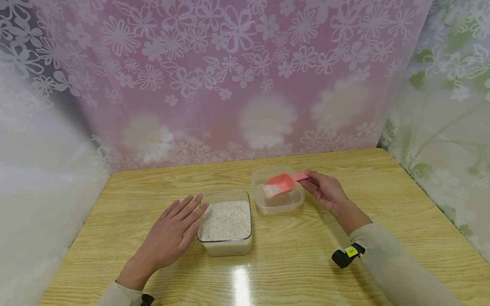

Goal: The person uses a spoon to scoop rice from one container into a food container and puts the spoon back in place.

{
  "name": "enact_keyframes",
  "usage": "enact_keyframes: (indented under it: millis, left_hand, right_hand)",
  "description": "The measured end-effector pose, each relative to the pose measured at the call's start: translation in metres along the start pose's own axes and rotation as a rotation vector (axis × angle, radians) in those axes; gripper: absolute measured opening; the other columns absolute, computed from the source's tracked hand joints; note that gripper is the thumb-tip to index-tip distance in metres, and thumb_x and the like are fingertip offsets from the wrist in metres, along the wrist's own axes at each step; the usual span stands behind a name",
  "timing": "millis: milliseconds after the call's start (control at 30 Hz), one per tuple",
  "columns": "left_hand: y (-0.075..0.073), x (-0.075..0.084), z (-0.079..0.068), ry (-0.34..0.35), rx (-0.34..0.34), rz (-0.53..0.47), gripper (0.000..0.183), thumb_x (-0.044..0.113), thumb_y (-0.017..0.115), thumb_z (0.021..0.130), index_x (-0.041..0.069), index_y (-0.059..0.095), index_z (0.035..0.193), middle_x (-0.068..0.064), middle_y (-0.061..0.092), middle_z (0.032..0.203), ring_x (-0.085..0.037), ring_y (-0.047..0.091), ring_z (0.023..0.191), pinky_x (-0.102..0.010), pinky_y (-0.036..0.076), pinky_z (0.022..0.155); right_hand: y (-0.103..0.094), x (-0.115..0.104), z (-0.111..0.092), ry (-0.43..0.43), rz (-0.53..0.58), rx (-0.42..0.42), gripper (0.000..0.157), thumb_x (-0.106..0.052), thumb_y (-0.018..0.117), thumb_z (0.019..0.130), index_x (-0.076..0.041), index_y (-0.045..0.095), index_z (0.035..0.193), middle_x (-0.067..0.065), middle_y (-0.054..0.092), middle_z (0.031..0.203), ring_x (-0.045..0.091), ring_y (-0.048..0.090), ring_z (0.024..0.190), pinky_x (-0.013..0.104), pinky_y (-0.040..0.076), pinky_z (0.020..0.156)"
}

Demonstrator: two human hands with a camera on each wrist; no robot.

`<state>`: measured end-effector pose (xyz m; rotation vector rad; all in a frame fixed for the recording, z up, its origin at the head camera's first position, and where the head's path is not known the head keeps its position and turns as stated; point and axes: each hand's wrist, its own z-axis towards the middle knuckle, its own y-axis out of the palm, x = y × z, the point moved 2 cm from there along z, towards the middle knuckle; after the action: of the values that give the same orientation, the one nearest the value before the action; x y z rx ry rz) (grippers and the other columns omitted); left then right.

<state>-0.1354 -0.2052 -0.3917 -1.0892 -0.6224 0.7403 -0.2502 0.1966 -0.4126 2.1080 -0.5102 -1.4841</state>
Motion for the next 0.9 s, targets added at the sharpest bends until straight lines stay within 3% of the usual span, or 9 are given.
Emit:
enact_keyframes:
  millis: [600,900]
  left_hand:
    - [0.0,0.001,0.0,-0.006,0.004,-0.013,0.046,0.029,0.038,0.104,0.018,0.038,0.149,-0.002,0.028,0.155,-0.025,0.026,0.14,-0.044,0.017,0.115]
    - [0.001,0.001,-0.001,-0.015,-0.01,-0.022,0.046,0.03,0.038,0.104,0.018,0.037,0.149,-0.001,0.027,0.155,-0.024,0.025,0.141,-0.044,0.017,0.115]
  right_hand:
    - [0.006,0.003,-0.004,-0.04,-0.093,-0.003,0.017,-0.01,0.057,0.097,0.001,0.068,0.105,0.012,0.071,0.087,0.016,0.07,0.078,0.024,0.055,0.076]
    - [0.011,0.004,-0.005,-0.07,-0.139,-0.008,0.015,-0.01,0.058,0.097,0.0,0.069,0.098,0.011,0.071,0.085,0.015,0.07,0.076,0.023,0.056,0.075]
